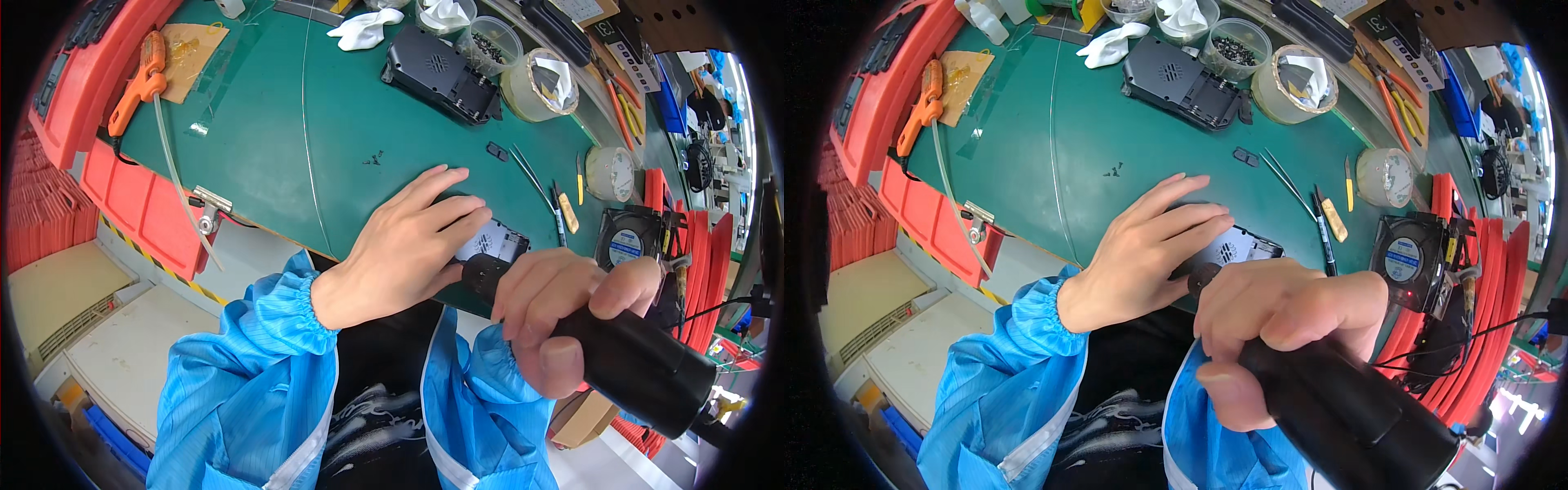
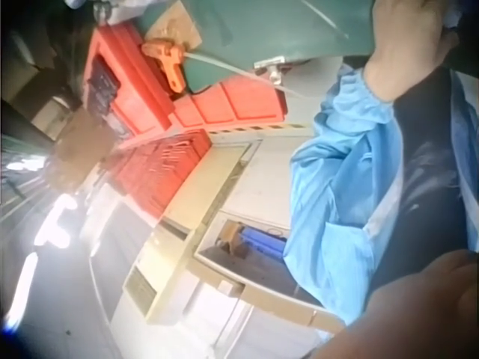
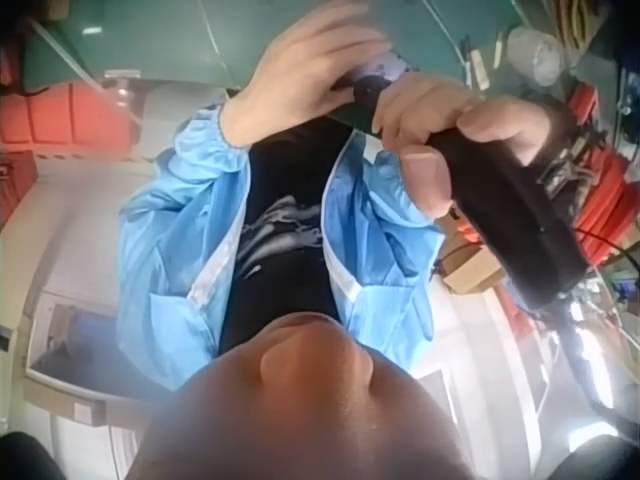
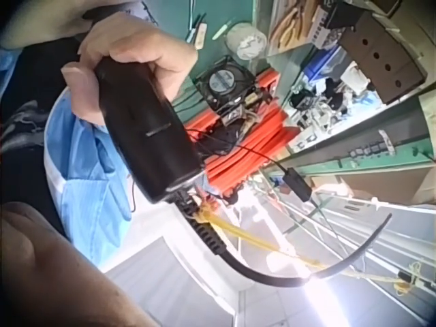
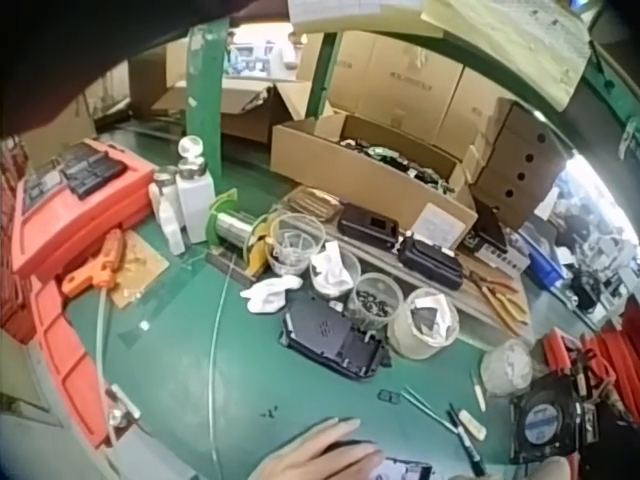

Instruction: The worker is using a power screwdriver to remove screws and disassemble a handheld electronic device at a workbench.

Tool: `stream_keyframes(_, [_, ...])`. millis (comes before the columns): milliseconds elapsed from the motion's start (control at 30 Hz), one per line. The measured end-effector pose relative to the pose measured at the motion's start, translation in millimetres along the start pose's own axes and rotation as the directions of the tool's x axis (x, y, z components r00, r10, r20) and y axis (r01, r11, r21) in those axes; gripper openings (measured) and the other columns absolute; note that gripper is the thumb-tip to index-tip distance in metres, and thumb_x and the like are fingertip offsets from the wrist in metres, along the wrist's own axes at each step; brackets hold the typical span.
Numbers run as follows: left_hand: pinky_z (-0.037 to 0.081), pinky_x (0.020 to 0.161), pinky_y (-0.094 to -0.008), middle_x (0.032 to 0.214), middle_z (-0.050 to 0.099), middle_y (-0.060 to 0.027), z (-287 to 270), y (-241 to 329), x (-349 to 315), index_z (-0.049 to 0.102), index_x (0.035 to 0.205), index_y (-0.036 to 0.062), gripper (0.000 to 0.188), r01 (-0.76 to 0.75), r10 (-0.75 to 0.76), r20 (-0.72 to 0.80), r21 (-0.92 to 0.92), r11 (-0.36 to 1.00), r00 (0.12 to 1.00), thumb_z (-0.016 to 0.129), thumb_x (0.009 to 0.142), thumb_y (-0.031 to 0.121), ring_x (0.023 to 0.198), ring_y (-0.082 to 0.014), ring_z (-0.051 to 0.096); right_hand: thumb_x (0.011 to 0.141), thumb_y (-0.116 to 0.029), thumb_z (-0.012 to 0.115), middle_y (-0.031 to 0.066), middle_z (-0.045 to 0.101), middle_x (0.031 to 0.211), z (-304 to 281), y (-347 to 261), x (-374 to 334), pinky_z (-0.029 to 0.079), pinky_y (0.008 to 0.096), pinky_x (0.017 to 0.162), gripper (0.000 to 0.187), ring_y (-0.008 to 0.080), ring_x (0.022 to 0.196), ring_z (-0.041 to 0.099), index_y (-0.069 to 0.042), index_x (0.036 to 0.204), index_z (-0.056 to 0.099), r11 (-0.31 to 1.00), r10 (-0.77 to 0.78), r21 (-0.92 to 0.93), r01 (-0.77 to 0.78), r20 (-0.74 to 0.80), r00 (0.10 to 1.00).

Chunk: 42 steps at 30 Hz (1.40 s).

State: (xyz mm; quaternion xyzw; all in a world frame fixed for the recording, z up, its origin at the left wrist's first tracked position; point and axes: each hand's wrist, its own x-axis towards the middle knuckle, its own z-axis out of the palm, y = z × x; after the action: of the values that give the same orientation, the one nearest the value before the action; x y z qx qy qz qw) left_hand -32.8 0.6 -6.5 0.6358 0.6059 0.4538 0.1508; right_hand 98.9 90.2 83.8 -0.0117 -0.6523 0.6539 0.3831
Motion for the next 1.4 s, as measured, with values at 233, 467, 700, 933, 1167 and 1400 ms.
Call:
stream_keyframes(233, [0.044, 0.115, -0.0554, 0.130, 0.064, -0.0106, 0, 0, 0, 0.066, 0.126, 0.0027, 0.073, 0.000, 0.000, 0.010, -0.003, 1.000, 1.000, 0.085, 0.055, 0.003, 0.137, -0.0387, 0.051, 0.095, -0.014, 0.074, 0.0061, 0.057, 0.065, 15, 2, -7, 0.050, 0.0339, 0.053, 0.042, 0.0196, 0.051, 0.057, -0.011, 0.113, 0.037, 0.995, 0.035, -0.088, -0.051, -0.171, 0.985])
stream_keyframes(467, [0.044, 0.115, -0.0554, 0.129, 0.064, -0.0108, 0, 0, 1, 0.065, 0.127, 0.0035, 0.074, 0.006, -0.006, 0.015, 0.004, 1.000, 1.000, 0.085, 0.056, 0.004, 0.134, -0.0379, 0.052, 0.095, -0.013, 0.074, 0.0057, 0.056, 0.065, 15, 4, -5, 0.050, 0.0347, 0.053, 0.041, 0.0192, 0.051, 0.056, -0.011, 0.112, 0.036, 0.996, 0.016, -0.088, -0.031, -0.159, 0.987])
stream_keyframes(700, [0.046, 0.114, -0.0544, 0.127, 0.063, -0.0113, 0, -1, -3, 0.065, 0.127, 0.0036, 0.073, -0.022, 0.022, 0.001, 0.020, 1.000, 1.000, 0.087, 0.057, 0.006, 0.131, -0.0383, 0.054, 0.094, -0.010, 0.072, 0.0036, 0.056, 0.066, 10, 3, -5, 0.049, 0.0334, 0.052, 0.040, 0.0169, 0.051, 0.054, -0.009, 0.116, 0.039, 0.997, -0.005, -0.075, -0.002, -0.096, 0.995])
stream_keyframes(933, [0.048, 0.111, -0.0527, 0.125, 0.061, -0.0133, 2, 3, 2, 0.066, 0.123, 0.0031, 0.069, -0.060, 0.060, -0.005, 0.022, 0.998, 0.998, 0.090, 0.059, 0.013, 0.129, -0.0396, 0.054, 0.099, -0.018, 0.063, 0.0007, 0.050, 0.065, -3, -24, 30, 0.043, 0.0322, 0.050, 0.033, 0.0142, 0.052, 0.047, -0.002, 0.123, 0.048, 0.986, -0.148, 0.060, 0.154, -0.106, 0.983])
stream_keyframes(1167, [0.048, 0.109, -0.0474, 0.123, 0.061, -0.0146, -1, 2, 1, 0.065, 0.123, 0.0004, 0.064, -0.041, 0.038, 0.049, 0.053, 0.998, 0.998, 0.087, 0.064, 0.012, 0.130, -0.0379, 0.052, 0.097, -0.016, 0.058, 0.0032, 0.046, 0.064, 29, 45, 77, 0.043, 0.0331, 0.051, 0.032, 0.0137, 0.051, 0.046, 0.000, 0.123, 0.049, 0.996, -0.085, 0.003, 0.092, -0.345, 0.935])
stream_keyframes(1400, [0.050, 0.106, -0.0461, 0.122, 0.062, -0.0164, -1, 4, 0, 0.068, 0.108, -0.0012, 0.046, -0.038, 0.037, 0.007, 0.055, 0.998, 0.999, 0.078, 0.063, 0.002, 0.126, -0.0391, 0.054, 0.093, -0.010, 0.061, 0.0045, 0.047, 0.064, 32, 74, 82, 0.046, 0.0343, 0.053, 0.034, 0.0164, 0.050, 0.049, -0.002, 0.122, 0.047, 1.000, -0.007, 0.000, 0.008, -0.299, 0.954])
